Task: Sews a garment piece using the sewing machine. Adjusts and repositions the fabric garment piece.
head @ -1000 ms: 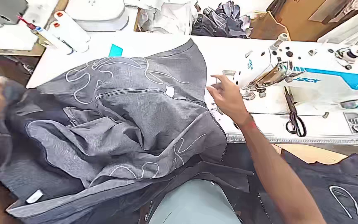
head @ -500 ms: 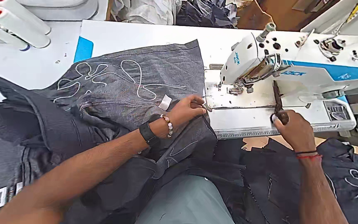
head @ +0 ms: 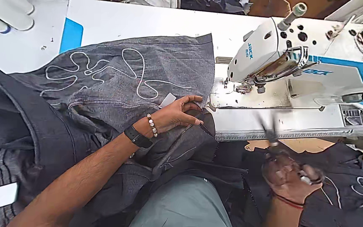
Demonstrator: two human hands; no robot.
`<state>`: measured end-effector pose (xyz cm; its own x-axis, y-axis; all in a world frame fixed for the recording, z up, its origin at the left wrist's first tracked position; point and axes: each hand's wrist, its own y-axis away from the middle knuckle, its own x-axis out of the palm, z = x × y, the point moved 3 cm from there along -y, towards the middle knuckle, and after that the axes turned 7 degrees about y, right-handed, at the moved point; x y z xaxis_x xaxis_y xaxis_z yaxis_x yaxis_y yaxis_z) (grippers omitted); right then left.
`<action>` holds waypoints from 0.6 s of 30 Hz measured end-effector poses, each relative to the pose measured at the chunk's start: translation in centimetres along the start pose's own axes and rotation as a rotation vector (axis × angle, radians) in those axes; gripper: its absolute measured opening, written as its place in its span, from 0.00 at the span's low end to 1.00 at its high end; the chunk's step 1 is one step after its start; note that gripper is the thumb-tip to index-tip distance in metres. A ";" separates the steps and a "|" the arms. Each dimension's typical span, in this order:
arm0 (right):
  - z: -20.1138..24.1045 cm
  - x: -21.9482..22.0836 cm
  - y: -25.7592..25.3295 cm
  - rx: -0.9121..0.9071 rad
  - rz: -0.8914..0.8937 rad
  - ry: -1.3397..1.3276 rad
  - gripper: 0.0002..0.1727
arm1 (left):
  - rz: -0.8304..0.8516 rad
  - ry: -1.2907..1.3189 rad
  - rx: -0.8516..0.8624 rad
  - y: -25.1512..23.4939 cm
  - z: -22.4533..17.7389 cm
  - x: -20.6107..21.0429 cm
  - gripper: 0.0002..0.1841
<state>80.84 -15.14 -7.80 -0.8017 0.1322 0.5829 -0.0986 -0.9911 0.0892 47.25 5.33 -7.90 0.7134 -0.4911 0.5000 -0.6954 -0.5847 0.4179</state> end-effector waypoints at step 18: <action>5.7 1.5 -2.9 0.094 -0.161 1.169 0.17 | 0.759 -0.900 0.203 4.9 -1.6 7.3 0.16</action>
<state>83.29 -11.97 -2.59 -0.8411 0.1136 -0.5288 -0.2428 -0.9529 0.1815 48.90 -0.14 -1.01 -0.0128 -0.9840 -0.1776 -0.9970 -0.0009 0.0769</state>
